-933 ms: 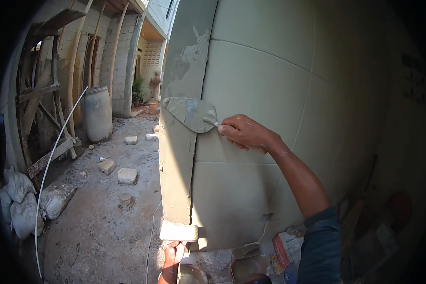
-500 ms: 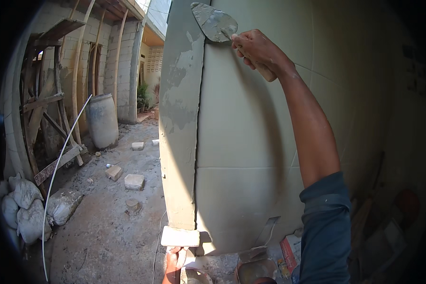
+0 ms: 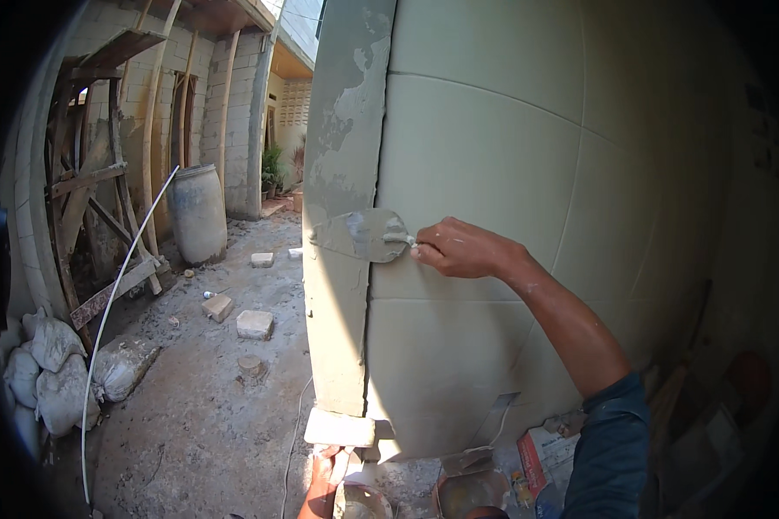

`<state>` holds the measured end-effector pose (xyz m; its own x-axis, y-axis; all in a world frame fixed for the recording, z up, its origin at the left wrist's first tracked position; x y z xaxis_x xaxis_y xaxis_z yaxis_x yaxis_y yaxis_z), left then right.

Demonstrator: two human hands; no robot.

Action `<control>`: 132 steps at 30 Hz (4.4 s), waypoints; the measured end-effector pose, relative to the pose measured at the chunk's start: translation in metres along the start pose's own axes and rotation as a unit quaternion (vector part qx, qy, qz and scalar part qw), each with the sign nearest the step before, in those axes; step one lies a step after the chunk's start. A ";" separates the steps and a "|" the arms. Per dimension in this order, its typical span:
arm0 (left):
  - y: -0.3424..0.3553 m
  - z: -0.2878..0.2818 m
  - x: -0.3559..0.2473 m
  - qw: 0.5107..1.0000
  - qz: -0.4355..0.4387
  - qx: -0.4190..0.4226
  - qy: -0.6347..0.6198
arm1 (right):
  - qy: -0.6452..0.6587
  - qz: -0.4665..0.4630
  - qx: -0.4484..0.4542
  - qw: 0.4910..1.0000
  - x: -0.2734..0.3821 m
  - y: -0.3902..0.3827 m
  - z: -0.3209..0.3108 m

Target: The person applies plaster to a wall corner using a trowel and a hawk, smoothing the material along the vertical edge.

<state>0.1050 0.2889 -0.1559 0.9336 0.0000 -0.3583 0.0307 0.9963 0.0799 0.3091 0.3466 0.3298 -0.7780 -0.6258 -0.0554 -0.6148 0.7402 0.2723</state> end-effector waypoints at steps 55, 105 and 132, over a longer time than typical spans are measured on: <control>0.029 -0.076 0.021 0.986 0.028 -0.164 0.032 | 0.245 0.059 -0.154 0.956 0.006 -0.074 0.207; 0.080 0.318 -0.225 0.933 0.245 0.220 0.146 | 0.611 0.162 -0.205 0.747 0.005 -0.229 0.300; 0.035 0.112 -0.095 0.977 0.119 0.139 0.106 | 0.668 0.150 -0.227 0.693 0.035 -0.199 0.254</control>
<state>0.0572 0.3146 -0.0150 0.8327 0.2756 -0.4803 -0.0549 0.9041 0.4237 0.3713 0.2396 0.0299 0.1385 -0.3541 0.9249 -0.1115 0.9224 0.3698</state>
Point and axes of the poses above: each hand's wrist, its own y-axis towards the middle knuckle, its own z-axis out of the palm, x = y × z, the point moved 1 cm from there along y, towards the middle knuckle, and after that the axes turned 4 degrees about y, right-handed, at the moved point
